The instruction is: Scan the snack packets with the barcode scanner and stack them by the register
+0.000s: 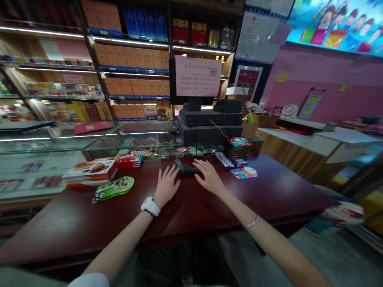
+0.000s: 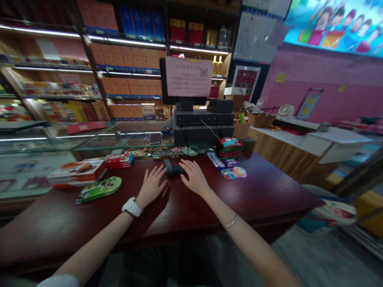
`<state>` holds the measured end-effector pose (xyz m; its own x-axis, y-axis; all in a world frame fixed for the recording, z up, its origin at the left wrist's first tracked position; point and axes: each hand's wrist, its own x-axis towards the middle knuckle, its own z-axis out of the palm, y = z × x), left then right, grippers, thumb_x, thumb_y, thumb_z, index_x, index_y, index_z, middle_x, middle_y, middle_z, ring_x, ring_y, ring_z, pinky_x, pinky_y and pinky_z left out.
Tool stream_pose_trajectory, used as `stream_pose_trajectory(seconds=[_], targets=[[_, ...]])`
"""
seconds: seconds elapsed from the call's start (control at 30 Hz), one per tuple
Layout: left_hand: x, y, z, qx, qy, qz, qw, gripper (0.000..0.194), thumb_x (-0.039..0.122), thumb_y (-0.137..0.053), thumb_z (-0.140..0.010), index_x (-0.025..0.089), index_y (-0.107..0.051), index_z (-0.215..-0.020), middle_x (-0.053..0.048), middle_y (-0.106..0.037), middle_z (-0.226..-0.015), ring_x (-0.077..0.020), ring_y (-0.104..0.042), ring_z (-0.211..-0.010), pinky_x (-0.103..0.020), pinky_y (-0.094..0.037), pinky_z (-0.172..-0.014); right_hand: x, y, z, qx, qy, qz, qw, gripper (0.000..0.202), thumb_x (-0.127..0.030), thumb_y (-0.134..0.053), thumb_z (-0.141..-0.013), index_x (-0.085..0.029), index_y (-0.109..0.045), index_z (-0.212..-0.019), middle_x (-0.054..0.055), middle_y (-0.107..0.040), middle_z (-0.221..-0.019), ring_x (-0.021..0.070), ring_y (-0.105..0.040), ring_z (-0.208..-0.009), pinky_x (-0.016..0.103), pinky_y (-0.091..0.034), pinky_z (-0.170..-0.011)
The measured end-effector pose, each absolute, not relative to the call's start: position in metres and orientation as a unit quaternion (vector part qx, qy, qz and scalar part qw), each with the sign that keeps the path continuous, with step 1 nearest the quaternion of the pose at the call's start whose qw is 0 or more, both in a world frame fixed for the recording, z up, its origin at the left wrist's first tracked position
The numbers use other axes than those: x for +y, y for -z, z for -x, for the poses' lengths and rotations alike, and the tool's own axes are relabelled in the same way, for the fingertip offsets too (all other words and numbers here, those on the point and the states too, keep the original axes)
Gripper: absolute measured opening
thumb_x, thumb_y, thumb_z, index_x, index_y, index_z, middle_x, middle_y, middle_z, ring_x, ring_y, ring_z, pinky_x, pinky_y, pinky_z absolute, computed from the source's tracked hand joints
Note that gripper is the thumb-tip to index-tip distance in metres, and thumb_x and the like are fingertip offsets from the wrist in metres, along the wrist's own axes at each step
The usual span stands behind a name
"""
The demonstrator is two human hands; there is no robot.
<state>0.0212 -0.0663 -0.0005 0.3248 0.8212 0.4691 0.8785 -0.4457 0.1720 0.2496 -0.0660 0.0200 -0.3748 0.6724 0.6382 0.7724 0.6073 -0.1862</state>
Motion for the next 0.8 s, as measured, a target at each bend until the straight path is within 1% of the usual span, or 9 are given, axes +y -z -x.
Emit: stream_pose_trajectory(seconds=[0.2,0.33,0.47,0.6,0.7,0.8], targets=[[-0.085,0.003,0.052,-0.601,0.255,0.754,0.073,0.051,0.027,-0.049,-0.091,0.023,-0.047,-0.141,-0.008,-0.044,-0.151,-0.032,-0.037,-0.142,-0.062,-0.021,-0.117,-0.057,-0.021,-0.172,-0.86,0.023,0.368,0.353,0.048,-0.024,-0.051,-0.09,-0.025,-0.049,-0.138,0.007,-0.05,-0.146,0.0222,-0.047,-0.134,0.052,-0.029,-0.117],[-0.1,0.005,0.089,-0.63,0.265,0.725,0.083,0.05,0.027,-0.049,-0.09,0.021,-0.048,-0.139,-0.011,-0.045,-0.151,-0.032,-0.036,-0.142,-0.062,-0.021,-0.117,-0.052,-0.017,-0.127,-0.88,-0.007,0.333,0.337,0.048,-0.025,-0.053,-0.09,-0.022,-0.05,-0.138,0.009,-0.048,-0.148,0.0224,-0.045,-0.136,0.05,-0.028,-0.118],[-0.115,0.009,0.122,-0.666,0.273,0.688,0.094,0.047,0.027,-0.049,-0.09,0.022,-0.05,-0.136,-0.01,-0.048,-0.148,-0.0308,-0.039,-0.14,-0.061,-0.02,-0.118,-0.047,-0.014,-0.087,-0.897,-0.036,0.304,0.318,0.049,-0.025,-0.055,-0.089,-0.021,-0.05,-0.137,0.01,-0.046,-0.149,0.0229,-0.044,-0.137,0.05,-0.027,-0.118],[-0.129,0.013,0.156,-0.704,0.271,0.648,0.103,0.046,0.026,-0.048,-0.09,0.022,-0.05,-0.136,-0.011,-0.048,-0.148,-0.0297,-0.041,-0.139,-0.061,-0.021,-0.117,-0.04,-0.011,-0.048,-0.911,-0.056,0.275,0.303,0.051,-0.025,-0.057,-0.087,-0.021,-0.05,-0.138,0.012,-0.046,-0.149,0.0239,-0.042,-0.137,0.052,-0.026,-0.118],[-0.136,0.018,0.18,-0.746,0.268,0.599,0.112,0.048,0.027,-0.049,-0.089,0.02,-0.049,-0.137,-0.013,-0.047,-0.148,-0.032,-0.041,-0.139,-0.062,-0.024,-0.115,-0.035,-0.008,-0.019,-0.916,-0.067,0.263,0.295,0.053,-0.027,-0.059,-0.086,-0.021,-0.05,-0.138,0.013,-0.046,-0.149,0.025,-0.043,-0.137,0.053,-0.027,-0.117],[-0.138,0.025,0.198,-0.787,0.265,0.546,0.109,0.053,0.029,-0.052,-0.088,0.016,-0.046,-0.14,-0.018,-0.043,-0.15,-0.0357,-0.038,-0.14,-0.062,-0.026,-0.115,-0.028,-0.003,0.006,-0.92,-0.072,0.256,0.287,0.054,-0.029,-0.06,-0.086,-0.021,-0.05,-0.138,0.014,-0.045,-0.149,0.0266,-0.043,-0.136,0.053,-0.027,-0.116]])
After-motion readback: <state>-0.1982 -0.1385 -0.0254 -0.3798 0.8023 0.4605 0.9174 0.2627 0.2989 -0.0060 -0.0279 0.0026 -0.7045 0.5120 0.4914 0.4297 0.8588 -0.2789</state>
